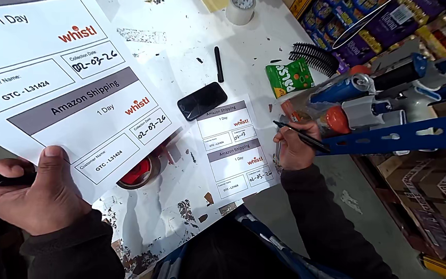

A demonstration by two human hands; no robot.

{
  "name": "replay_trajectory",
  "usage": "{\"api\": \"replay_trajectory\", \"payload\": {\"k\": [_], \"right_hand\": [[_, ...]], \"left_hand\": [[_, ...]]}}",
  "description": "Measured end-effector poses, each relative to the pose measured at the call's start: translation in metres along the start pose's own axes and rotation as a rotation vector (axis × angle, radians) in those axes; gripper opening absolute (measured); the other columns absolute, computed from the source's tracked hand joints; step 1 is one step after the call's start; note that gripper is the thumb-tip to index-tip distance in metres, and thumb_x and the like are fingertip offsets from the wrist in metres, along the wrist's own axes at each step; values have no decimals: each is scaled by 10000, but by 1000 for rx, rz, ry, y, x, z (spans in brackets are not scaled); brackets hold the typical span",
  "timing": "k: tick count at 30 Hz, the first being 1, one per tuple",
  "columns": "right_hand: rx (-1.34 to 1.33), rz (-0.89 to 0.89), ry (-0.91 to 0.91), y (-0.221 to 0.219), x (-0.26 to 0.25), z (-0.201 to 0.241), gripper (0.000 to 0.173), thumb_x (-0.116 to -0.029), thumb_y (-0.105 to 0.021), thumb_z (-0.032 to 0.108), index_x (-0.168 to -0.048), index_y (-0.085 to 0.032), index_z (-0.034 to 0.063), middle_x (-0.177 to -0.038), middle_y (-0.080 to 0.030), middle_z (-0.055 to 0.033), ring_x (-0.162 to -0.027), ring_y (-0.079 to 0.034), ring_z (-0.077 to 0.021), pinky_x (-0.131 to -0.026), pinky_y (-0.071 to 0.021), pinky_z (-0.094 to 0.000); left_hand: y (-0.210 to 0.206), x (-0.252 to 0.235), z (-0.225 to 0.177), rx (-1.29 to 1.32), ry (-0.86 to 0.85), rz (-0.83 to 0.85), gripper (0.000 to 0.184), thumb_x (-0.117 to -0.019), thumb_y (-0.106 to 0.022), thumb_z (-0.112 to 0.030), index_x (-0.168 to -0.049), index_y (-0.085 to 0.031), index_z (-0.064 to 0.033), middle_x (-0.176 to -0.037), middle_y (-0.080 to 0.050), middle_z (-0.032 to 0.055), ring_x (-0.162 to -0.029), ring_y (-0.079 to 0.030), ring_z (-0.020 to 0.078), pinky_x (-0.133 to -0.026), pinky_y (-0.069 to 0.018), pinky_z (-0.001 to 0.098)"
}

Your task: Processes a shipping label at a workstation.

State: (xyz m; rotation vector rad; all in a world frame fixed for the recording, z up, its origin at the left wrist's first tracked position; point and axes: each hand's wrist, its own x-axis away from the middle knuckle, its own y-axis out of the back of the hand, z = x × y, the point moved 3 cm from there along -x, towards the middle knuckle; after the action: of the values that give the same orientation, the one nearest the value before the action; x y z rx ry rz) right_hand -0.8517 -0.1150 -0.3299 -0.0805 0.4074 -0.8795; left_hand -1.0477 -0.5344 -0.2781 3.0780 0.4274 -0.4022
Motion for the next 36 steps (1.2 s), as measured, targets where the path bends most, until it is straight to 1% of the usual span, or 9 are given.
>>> {"api": "replay_trajectory", "payload": {"k": [3, 7, 10, 16, 21, 24, 27, 31, 36], "right_hand": [[34, 32, 57, 4, -7, 8, 296, -831, -699, -74, -982, -661, 179, -880, -733, 34, -639, -691, -96, -564, -619, -259], [169, 27, -23, -2, 13, -15, 289, -798, -712, -55, -961, -628, 168, -897, -699, 51, -633, -662, -77, -566, -612, -263], [350, -4, -91, -4, 25, -48, 195, -761, -721, -6, -923, -626, 46, -934, -612, -44, -641, -636, -111, -574, -609, -278], [545, 15, -173, -4, 26, -61, 170, -750, -739, 49, -892, -649, 24, -949, -594, -70, -663, -631, -113, -584, -600, -265], [611, 76, -152, -6, 24, -61, 161, -755, -745, 67, -885, -662, 21, -911, -593, -66, -677, -623, -106, -592, -579, -245], [534, -22, -162, -1, 26, -63, 180, -748, -734, 43, -905, -652, 14, -948, -597, -77, -652, -632, -122, -579, -602, -278], [445, -92, -190, 0, 27, -63, 202, -751, -736, 8, -918, -622, 23, -941, -599, -76, -615, -644, -135, -568, -626, -304], [573, -33, -188, -1, 25, -62, 177, -755, -744, 69, -898, -649, 25, -962, -592, -83, -676, -636, -126, -603, -602, -281], [606, 21, -175, -6, 22, -61, 175, -766, -754, 69, -910, -673, 11, -941, -596, -80, -670, -641, -116, -607, -608, -268]], "left_hand": [[-7, 1, 0, 5, -3, -4, 328, -891, -741, -8, -1000, -464, -146, -899, -585, -50, -864, -635, 90, -876, -583, 298], [-9, 1, 2, 13, -10, 22, 318, -895, -733, -16, -1001, -463, -146, -908, -587, -47, -880, -635, 96, -888, -577, 306], [-10, 5, 3, 16, -5, 26, 324, -892, -744, -26, -1001, -465, -149, -910, -596, -46, -889, -645, 101, -891, -581, 311], [-9, 11, 2, -6, -6, 50, 329, -893, -745, -31, -1010, -461, -149, -912, -586, -51, -889, -637, 91, -892, -576, 302], [-13, 14, 1, -3, -4, 43, 321, -898, -733, -27, -1001, -458, -155, -892, -572, -65, -857, -626, 69, -854, -571, 270], [-13, 15, 1, -11, 16, 43, 318, -913, -732, -42, -1011, -458, -169, -896, -578, -84, -848, -630, 45, -832, -573, 240], [-11, 15, 0, -3, 12, 48, 310, -915, -719, -24, -1011, -458, -162, -899, -584, -77, -859, -636, 52, -843, -577, 250], [-11, 15, 1, 3, 7, 55, 303, -917, -717, -25, -1004, -461, -163, -907, -589, -72, -869, -641, 62, -854, -578, 260], [-11, 16, 3, 25, -2, 56, 314, -908, -713, -1, -1011, -470, -170, -910, -600, -85, -880, -648, 57, -865, -581, 262]]}}
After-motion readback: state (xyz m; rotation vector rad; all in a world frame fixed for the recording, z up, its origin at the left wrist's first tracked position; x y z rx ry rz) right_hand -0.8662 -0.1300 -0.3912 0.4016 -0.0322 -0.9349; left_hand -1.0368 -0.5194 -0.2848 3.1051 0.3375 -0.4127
